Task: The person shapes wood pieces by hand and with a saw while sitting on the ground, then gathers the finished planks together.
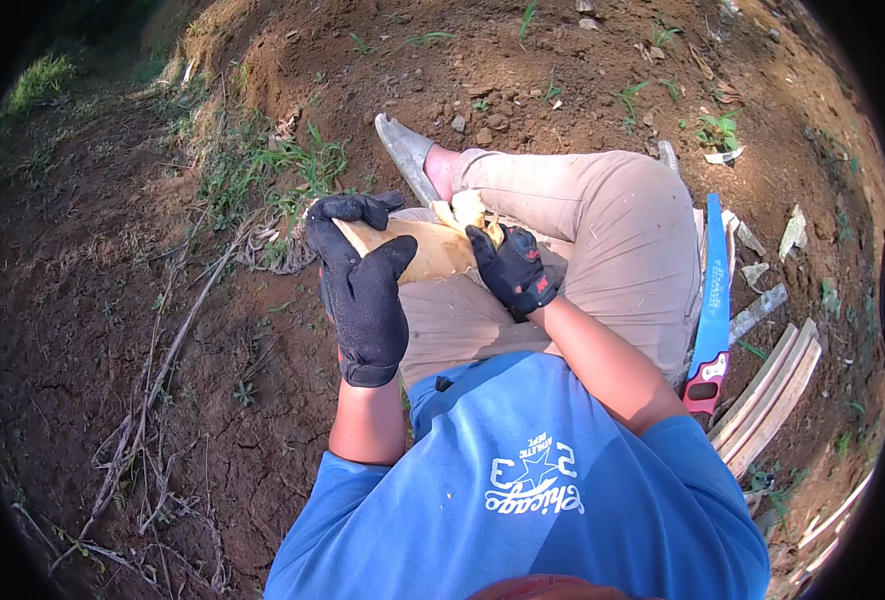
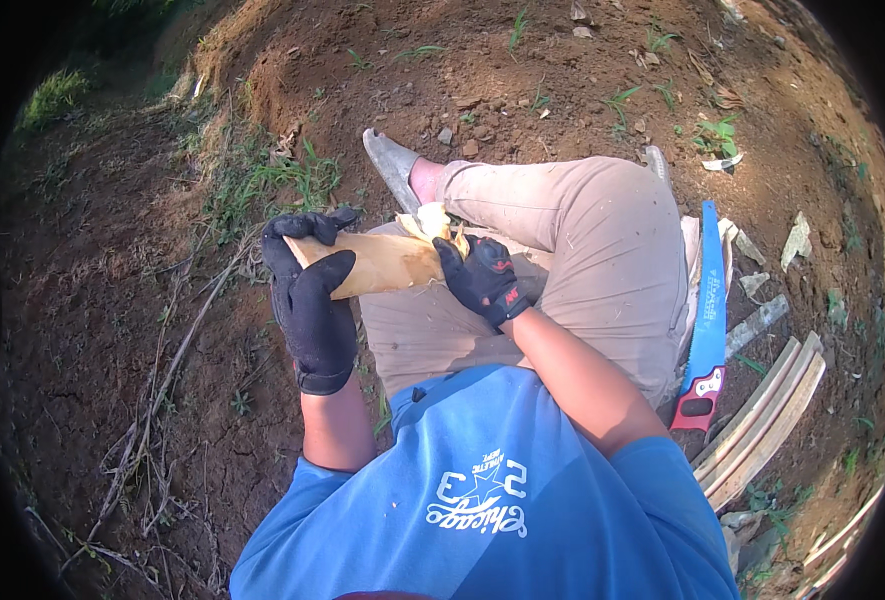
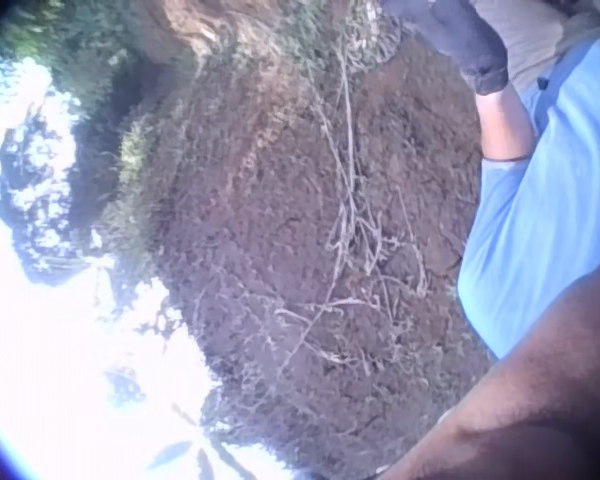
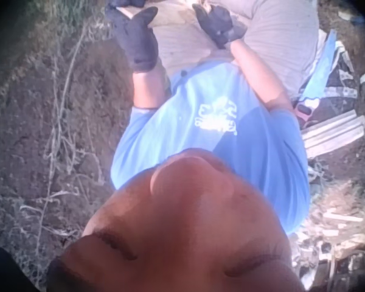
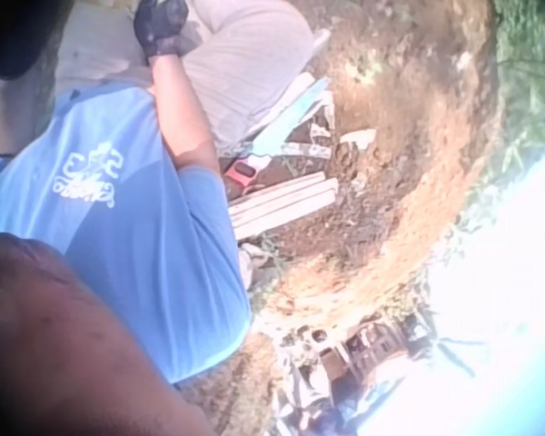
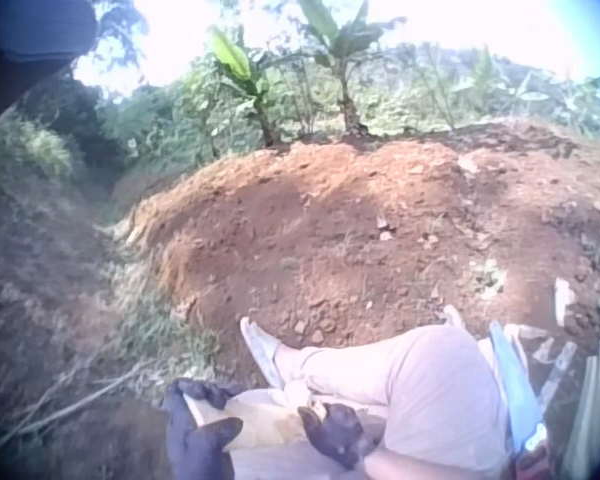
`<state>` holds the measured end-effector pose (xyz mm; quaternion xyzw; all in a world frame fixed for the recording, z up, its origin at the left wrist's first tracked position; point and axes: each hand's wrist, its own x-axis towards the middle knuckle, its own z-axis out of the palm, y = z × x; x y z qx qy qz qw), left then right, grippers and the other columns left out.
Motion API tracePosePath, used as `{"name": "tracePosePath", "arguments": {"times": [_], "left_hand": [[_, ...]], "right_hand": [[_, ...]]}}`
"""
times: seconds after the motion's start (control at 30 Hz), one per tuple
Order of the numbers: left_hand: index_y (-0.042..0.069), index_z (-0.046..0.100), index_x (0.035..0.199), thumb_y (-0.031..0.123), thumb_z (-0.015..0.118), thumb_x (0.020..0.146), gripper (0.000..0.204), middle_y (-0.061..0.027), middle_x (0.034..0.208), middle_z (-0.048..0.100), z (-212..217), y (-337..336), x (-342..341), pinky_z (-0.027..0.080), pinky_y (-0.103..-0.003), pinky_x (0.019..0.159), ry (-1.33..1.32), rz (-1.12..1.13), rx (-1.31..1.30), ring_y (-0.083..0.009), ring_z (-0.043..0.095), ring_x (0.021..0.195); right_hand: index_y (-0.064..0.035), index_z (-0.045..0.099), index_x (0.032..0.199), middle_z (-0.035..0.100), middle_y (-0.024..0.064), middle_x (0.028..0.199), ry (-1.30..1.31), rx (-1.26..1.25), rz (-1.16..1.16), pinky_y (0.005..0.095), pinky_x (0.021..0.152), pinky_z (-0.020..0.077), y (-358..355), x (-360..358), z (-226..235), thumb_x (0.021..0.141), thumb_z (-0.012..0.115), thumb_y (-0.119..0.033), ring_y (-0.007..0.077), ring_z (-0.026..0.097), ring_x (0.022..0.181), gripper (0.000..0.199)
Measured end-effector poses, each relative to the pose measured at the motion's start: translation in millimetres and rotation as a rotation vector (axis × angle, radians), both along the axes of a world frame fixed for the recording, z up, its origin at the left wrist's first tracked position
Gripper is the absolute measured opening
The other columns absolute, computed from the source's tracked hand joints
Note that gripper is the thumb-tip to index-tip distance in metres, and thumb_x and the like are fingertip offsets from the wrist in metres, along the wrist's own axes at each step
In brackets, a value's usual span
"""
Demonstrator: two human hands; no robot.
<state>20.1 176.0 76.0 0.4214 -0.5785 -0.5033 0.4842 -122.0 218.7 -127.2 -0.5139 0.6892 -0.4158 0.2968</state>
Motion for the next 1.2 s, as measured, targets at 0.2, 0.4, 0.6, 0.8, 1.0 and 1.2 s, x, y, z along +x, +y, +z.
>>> {"name": "tracePosePath", "arguments": {"times": [0.2, 0.4, 0.6, 0.8, 1.0, 1.2], "left_hand": [[0.006, 0.047, 0.120, 0.002, 0.061, 0.074, 0.048, -0.0095, 0.109, 0.051, -3.5, -13.1, 5.1, 0.043, -0.045, 0.112, 0.134, -0.023, 0.030, -0.0325, 0.060, 0.120], [0.006, 0.048, 0.119, 0.003, 0.061, 0.071, 0.049, -0.0092, 0.108, 0.051, -5.2, -13.3, 9.2, 0.043, -0.044, 0.112, 0.157, -0.077, 0.000, -0.0317, 0.060, 0.121], [0.005, 0.049, 0.117, 0.005, 0.061, 0.068, 0.051, -0.0096, 0.107, 0.051, -1.9, -8.3, 7.0, 0.043, -0.045, 0.112, 0.073, -0.016, -0.002, -0.0319, 0.060, 0.120], [0.005, 0.050, 0.115, 0.011, 0.062, 0.068, 0.049, -0.0099, 0.106, 0.051, -4.3, -18.3, 7.6, 0.043, -0.047, 0.113, 0.171, -0.024, -0.011, -0.0335, 0.060, 0.118], [0.007, 0.048, 0.121, 0.011, 0.061, 0.070, 0.053, -0.0103, 0.108, 0.051, -6.4, -1.8, 14.7, 0.038, -0.050, 0.115, 0.149, -0.008, 0.002, -0.0362, 0.057, 0.123], [0.007, 0.050, 0.124, 0.012, 0.061, 0.071, 0.055, -0.0108, 0.109, 0.052, 0.4, 3.6, 0.5, 0.038, -0.051, 0.116, 0.096, -0.048, -0.032, -0.0377, 0.057, 0.124]], "right_hand": [[-0.0049, 0.074, 0.123, 0.075, 0.0276, 0.107, 0.099, 0.064, 0.076, 0.0546, 0.081, 0.0538, -1.4, -5.9, -13.9, 0.110, 0.055, -0.042, 0.0470, 0.070, 0.099, 0.044], [-0.0007, 0.071, 0.127, 0.073, 0.0320, 0.114, -0.015, 0.152, 0.036, 0.0560, 0.097, 0.0515, -3.4, -2.3, -11.1, 0.107, 0.053, -0.058, 0.0492, 0.069, 0.108, 0.064], [-0.0008, 0.070, 0.128, 0.072, 0.0327, 0.117, -0.014, 0.421, 0.005, 0.0547, 0.101, 0.0503, -14.4, -6.2, 0.2, 0.106, 0.052, -0.062, 0.0491, 0.067, 0.112, 0.068], [-0.0042, 0.067, 0.137, 0.071, 0.0294, 0.126, 0.002, 0.121, -0.005, 0.0548, 0.104, 0.0496, -2.8, -2.0, -24.4, 0.105, 0.052, -0.065, 0.0474, 0.065, 0.120, 0.071], [-0.0015, 0.076, 0.116, 0.072, 0.0340, 0.107, 0.041, 0.208, 0.047, 0.0559, 0.091, 0.0524, -5.2, 0.6, -3.8, 0.108, 0.049, -0.059, 0.0488, 0.069, 0.102, 0.064], [-0.0040, 0.063, 0.144, 0.074, 0.0296, 0.103, 0.140, 0.318, -0.078, 0.0527, 0.091, 0.0523, -10.8, -24.9, -46.9, 0.113, 0.045, -0.045, 0.0421, 0.071, 0.100, 0.054]]}}
